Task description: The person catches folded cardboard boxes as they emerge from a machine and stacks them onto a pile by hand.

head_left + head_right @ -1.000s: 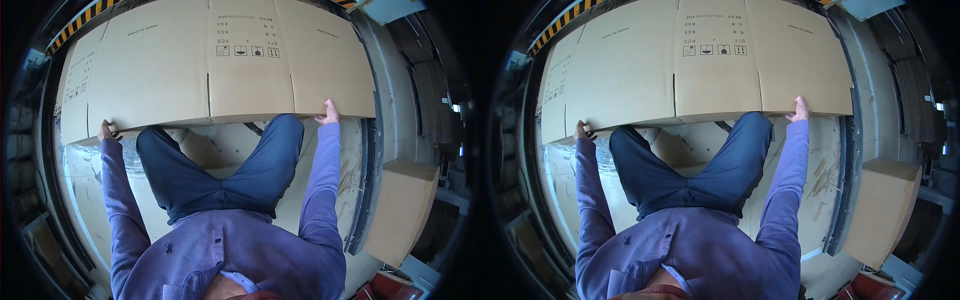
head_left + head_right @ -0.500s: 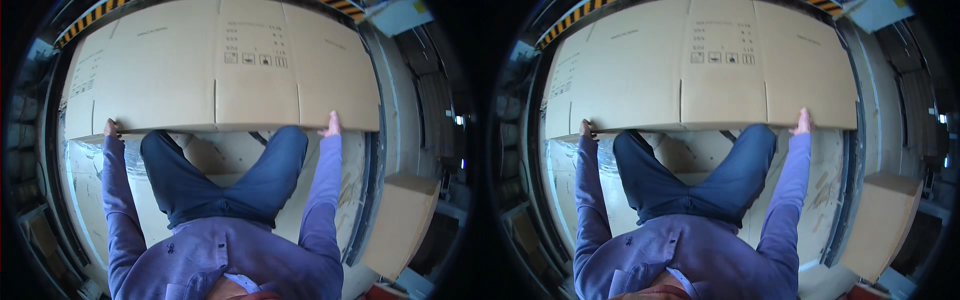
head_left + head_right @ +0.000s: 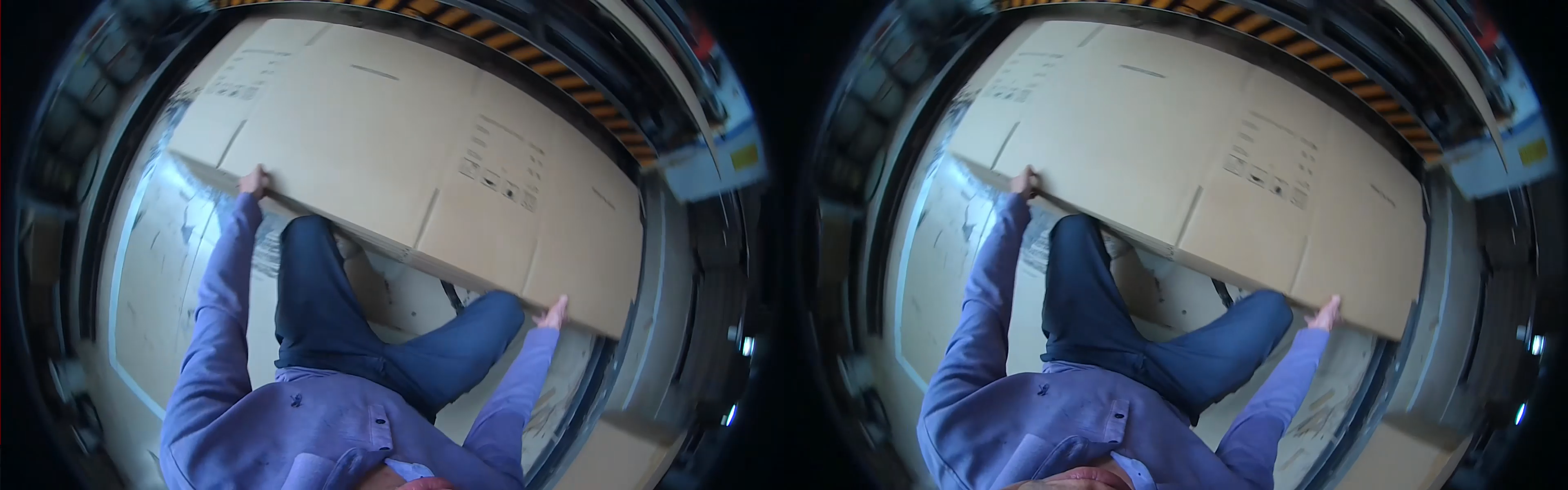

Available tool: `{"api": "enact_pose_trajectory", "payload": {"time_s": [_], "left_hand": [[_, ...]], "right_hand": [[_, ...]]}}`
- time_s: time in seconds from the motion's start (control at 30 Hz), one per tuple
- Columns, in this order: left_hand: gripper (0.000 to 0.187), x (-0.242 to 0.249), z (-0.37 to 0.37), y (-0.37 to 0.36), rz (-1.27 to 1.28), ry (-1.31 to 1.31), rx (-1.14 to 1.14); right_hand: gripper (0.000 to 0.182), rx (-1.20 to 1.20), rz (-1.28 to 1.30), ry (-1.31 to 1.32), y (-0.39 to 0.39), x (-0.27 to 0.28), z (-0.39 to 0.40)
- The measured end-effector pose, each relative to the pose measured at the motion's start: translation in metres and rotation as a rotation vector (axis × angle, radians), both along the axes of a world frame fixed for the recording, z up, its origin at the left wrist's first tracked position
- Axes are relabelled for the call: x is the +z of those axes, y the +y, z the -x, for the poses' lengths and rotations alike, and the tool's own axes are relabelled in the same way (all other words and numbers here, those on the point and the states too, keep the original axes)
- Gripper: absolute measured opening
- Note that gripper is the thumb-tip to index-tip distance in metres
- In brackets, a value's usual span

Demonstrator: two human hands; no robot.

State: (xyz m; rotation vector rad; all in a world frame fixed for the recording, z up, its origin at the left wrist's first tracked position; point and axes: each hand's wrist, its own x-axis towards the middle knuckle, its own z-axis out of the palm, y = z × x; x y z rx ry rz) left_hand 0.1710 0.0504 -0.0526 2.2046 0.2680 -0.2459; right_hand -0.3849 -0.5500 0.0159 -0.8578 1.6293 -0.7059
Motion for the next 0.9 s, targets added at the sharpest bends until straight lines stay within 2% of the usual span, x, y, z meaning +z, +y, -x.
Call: {"api": "enact_pose_trajectory", "payload": {"time_s": [0.07, 0.1, 0.13, 0.23, 0.27, 0.33, 0.43, 0.47, 0.5, 0.53, 0.57, 0.6, 0.63, 0.73, 0.77, 0.87, 0.9], "left_hand": [[0.04, -0.004, 0.002, -0.001, 0.106, 0.037, 0.172], [0.054, 0.022, 0.02, -0.014, 0.114, 0.009, 0.214], [0.061, 0.03, 0.028, -0.015, 0.22, 0.095, 0.171], [0.052, 0.003, 0.035, -0.001, 0.01, -0.202, -0.037], [0.05, 0.006, 0.04, -0.002, 0.045, -0.179, 0.008], [0.048, 0.014, 0.052, -0.009, 0.113, -0.125, 0.08], [0.044, 0.027, 0.065, -0.022, 0.21, -0.026, 0.146], [0.046, 0.028, 0.067, -0.014, 0.317, 0.07, 0.139], [0.045, 0.021, 0.069, -0.017, 0.359, -0.089, 0.152], [0.041, 0.016, 0.067, -0.014, 0.386, -0.091, 0.152], [0.037, 0.015, 0.069, -0.014, 0.491, -0.081, 0.198], [0.034, 0.03, 0.076, -0.02, 0.563, -0.059, 0.267], [0.038, 0.034, 0.079, -0.019, 0.489, -0.101, 0.298], [0.045, 0.051, 0.074, -0.028, -0.064, -0.301, 0.382], [0.051, 0.056, 0.075, -0.035, -0.167, -0.449, 0.391], [0.053, 0.074, 0.079, -0.043, -0.638, -0.461, 0.208], [0.054, 0.081, 0.078, -0.047, -0.707, -0.428, 0.128]], "right_hand": [[0.093, -0.032, 0.009, 0.093, 0.0, -0.004, 0.0], [0.094, -0.019, 0.044, 0.115, 0.004, -0.005, 0.004], [0.096, -0.016, 0.081, 0.138, 0.006, -0.004, 0.003], [0.092, -0.005, 0.251, 0.352, 0.043, 0.039, -0.016], [0.089, 0.022, 0.35, 0.384, 0.028, 0.021, -0.007], [0.085, 0.062, 0.542, 0.46, -0.023, -0.053, 0.033], [0.076, 0.183, 0.516, 0.425, -0.032, -0.061, 0.042], [0.064, 0.186, 0.504, 0.397, -0.008, -0.029, 0.028], [0.059, 0.225, 0.498, 0.495, 0.004, -0.011, 0.024], [0.055, 0.211, 0.581, 0.527, 0.006, -0.012, 0.025], [0.053, 0.202, 0.514, 0.476, 0.01, -0.002, 0.025], [0.053, 0.174, 0.467, 0.386, -0.007, -0.022, 0.037], [0.052, 0.146, 0.46, 0.4, -0.006, -0.009, 0.033], [0.055, 0.114, 0.443, 0.458, -0.016, 0.006, 0.029], [0.059, 0.031, 0.406, 0.465, -0.019, 0.009, 0.024], [0.066, 0.249, 0.333, 0.591, -0.021, 0.026, 0.016], [0.068, 0.255, 0.298, 0.771, -0.018, 0.029, 0.011]]}}
